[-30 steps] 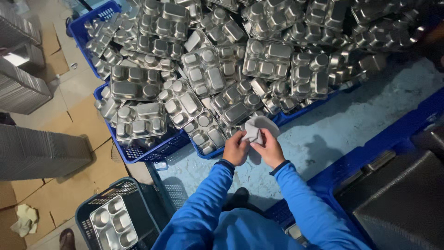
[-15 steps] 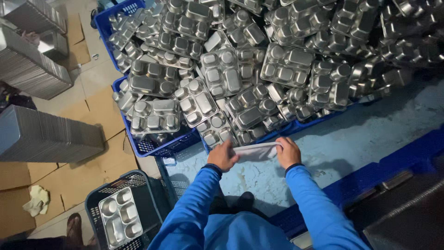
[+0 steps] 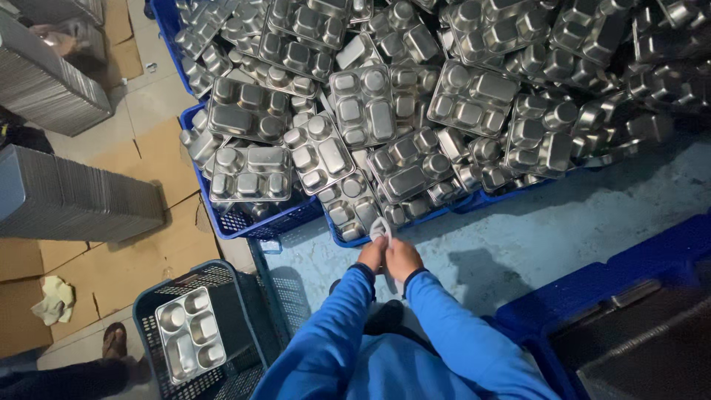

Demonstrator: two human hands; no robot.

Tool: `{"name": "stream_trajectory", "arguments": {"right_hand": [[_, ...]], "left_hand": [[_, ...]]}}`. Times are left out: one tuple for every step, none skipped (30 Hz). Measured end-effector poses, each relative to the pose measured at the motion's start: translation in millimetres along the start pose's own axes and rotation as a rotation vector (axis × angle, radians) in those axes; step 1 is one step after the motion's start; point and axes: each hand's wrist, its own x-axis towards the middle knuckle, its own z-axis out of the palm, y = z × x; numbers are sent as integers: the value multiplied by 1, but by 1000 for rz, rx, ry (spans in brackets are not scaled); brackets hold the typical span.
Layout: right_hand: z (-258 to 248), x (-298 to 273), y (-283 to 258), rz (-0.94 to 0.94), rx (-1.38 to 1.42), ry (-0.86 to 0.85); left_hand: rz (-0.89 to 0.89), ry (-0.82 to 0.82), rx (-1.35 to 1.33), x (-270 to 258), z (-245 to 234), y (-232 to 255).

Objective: The person wipes multiple stainless steel compartmentalized trays with a white cloth, picking them up from a large pile in a blue crate and placing them into a smaller crate. The person handles the trays one at a time, wiping both sides before stacking them.

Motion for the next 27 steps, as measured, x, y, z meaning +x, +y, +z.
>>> {"name": "stream_trajectory", "arguments": {"right_hand": [[3, -4, -1, -50, 14, -30], [5, -7, -3, -101, 28, -61], [2, -5, -5, -155, 41, -85], [-2, -2, -7, -136, 18, -137], [-7, 3, -7, -117, -6, -188], [-10, 8, -9, -97, -30, -240], [-12, 16, -11, -138, -42, -216], [-12, 26, -13, -179, -53, -193], [-9, 32, -15, -216, -64, -173], [-4, 40, -16, -135, -12, -229], [-1, 53, -16, -59, 37, -286], [4, 66, -15, 17, 85, -342], [11, 80, -15, -97, 95, -189], [17, 94, -13, -213, 104, -36], [25, 107, -12, -324, 116, 114], [33, 123, -11, -233, 159, 70], [41, 136, -13, -135, 202, 26], [49, 150, -16, -36, 244, -20], [57, 162, -21, 7, 274, 24], [65, 173, -26, 50, 302, 69], [69, 185, -32, 97, 327, 116], [71, 198, -39, 291, 694, 105], [73, 210, -46, 488, 1058, 90], [75, 219, -52, 688, 1420, 75], [77, 230, -60, 721, 1502, 139], [76, 239, -66, 753, 1583, 204], [71, 242, -70, 788, 1656, 280]], "left_hand": [[-51, -2, -106, -4, -2, -1], [-91, 4, -196, -7, -6, -2], [-127, -9, -229, -6, -12, 1], [-169, -17, -259, -4, -16, 5], [-223, -28, -287, -1, -21, 7], [-135, -78, -370, 3, -24, 8], [-45, -129, -451, 9, -25, 11], [46, -180, -533, 17, -27, 12], [91, -100, -385, 24, -29, 11], [135, -21, -237, 34, -33, 10], [181, 59, -91, 45, -36, 12], [259, 91, -76, 56, -41, 15], [335, 125, -60, 69, -48, 19], [411, 159, -42, 81, -55, 26], [435, 49, -99, 90, -60, 34], [458, -61, -158, 100, -64, 44], [474, -176, -215, 111, -73, 50], [464, -209, -162, 122, -86, 57], [456, -241, -112, 132, -97, 66], [447, -275, -62, 144, -108, 76], [312, -291, 6, 159, -119, 85], [178, -309, 75, 178, -130, 92], [42, -324, 141, 197, -139, 94], [123, -230, 91, 220, -144, 93], [214, -147, 51, 248, -148, 93], [305, -65, 11, 274, -153, 88], [294, -56, 24, 300, -157, 82]]}}
